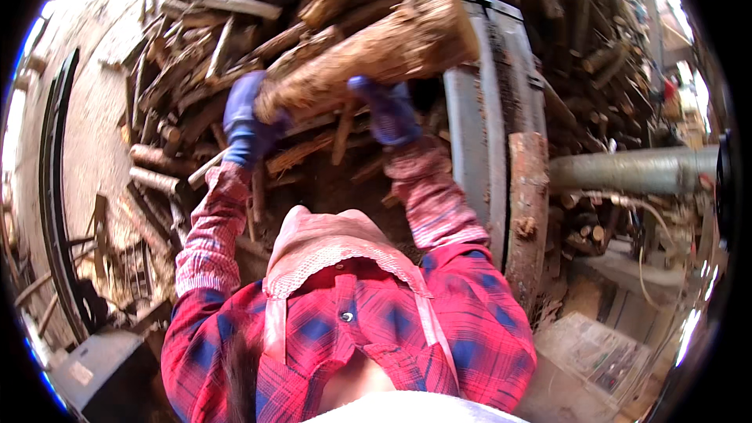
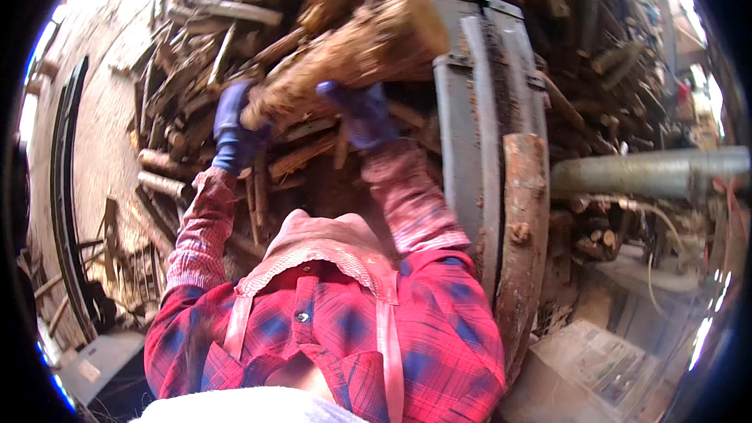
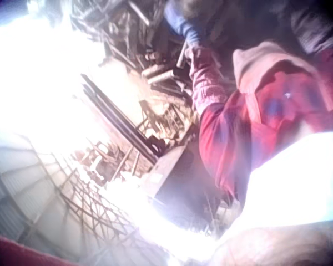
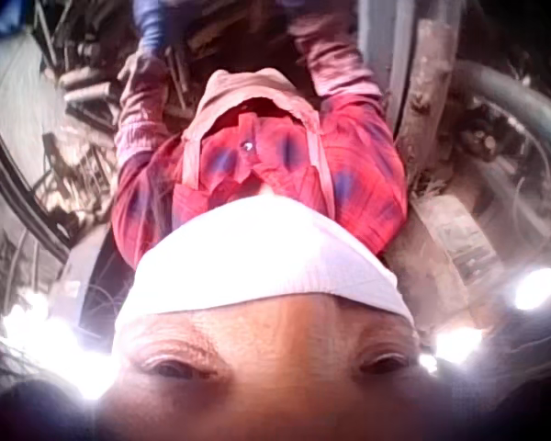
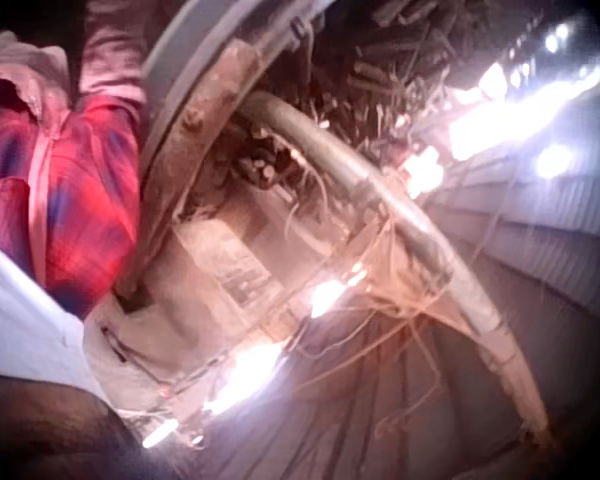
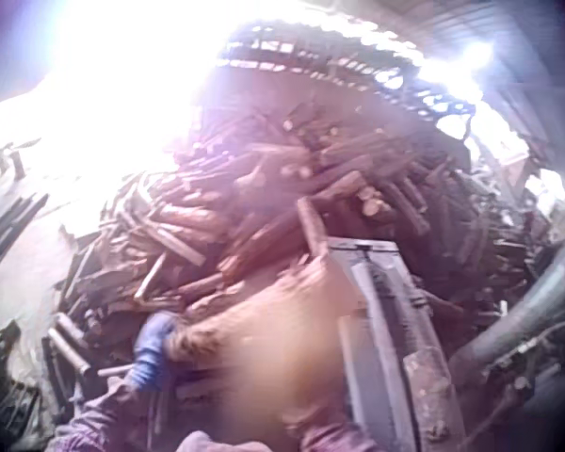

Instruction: The person repeatedly picks up logs from a large pile and feeds them into a wood chipper machine. They handle the logs one at a time, positioning them into the machine's intake chute to be processed.

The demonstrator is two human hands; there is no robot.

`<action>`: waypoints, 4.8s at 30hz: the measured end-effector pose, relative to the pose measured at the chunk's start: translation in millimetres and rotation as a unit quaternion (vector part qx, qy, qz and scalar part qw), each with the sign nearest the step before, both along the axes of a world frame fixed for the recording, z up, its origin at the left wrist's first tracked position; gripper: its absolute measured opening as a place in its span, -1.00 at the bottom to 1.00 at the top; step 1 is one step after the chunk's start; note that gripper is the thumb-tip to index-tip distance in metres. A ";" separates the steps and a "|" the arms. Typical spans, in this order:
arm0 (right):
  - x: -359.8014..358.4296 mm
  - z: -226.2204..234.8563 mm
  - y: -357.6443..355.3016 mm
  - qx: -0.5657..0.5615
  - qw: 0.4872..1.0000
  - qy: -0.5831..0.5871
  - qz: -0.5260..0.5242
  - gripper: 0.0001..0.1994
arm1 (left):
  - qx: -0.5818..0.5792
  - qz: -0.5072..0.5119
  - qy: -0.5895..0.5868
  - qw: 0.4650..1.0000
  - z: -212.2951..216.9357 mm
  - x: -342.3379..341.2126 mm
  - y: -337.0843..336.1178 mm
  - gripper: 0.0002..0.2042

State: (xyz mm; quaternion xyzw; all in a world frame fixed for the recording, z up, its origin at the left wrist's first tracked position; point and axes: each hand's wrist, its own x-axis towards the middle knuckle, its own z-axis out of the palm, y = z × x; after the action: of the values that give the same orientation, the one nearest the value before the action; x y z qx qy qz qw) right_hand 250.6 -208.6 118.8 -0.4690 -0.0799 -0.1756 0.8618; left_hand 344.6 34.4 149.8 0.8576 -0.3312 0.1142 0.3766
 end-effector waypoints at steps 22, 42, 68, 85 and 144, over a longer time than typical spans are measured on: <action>-142.7 27.1 -91.0 -0.368 0.819 0.288 -0.334 0.23 | -0.292 -0.198 0.365 0.862 35.3 -106.9 -278.4 -0.11; -260.9 6.9 -310.9 -0.624 0.588 0.455 -0.242 0.24 | -0.030 0.102 0.514 0.851 -234.1 -44.6 -8.1 -0.31; 26.5 -48.6 -205.7 -0.872 0.354 0.203 -0.271 -0.26 | -0.400 0.254 0.774 0.419 -397.5 184.3 -10.3 -0.16; 47.1 -46.6 -211.1 -0.891 0.295 0.250 -0.236 -0.29 | -0.642 0.304 0.608 0.355 -526.4 328.4 -131.4 -0.35; 69.5 -8.6 -220.4 -0.832 0.458 0.144 -0.279 -0.23 | 0.072 0.048 0.428 0.900 -373.2 114.2 52.6 -0.69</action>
State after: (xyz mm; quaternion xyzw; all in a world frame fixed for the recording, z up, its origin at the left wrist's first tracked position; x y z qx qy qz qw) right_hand 320.1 -429.1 110.2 -0.9792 0.0723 -0.1866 -0.0332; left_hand 458.8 87.0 -223.5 0.8637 -0.1038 -0.2697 0.4129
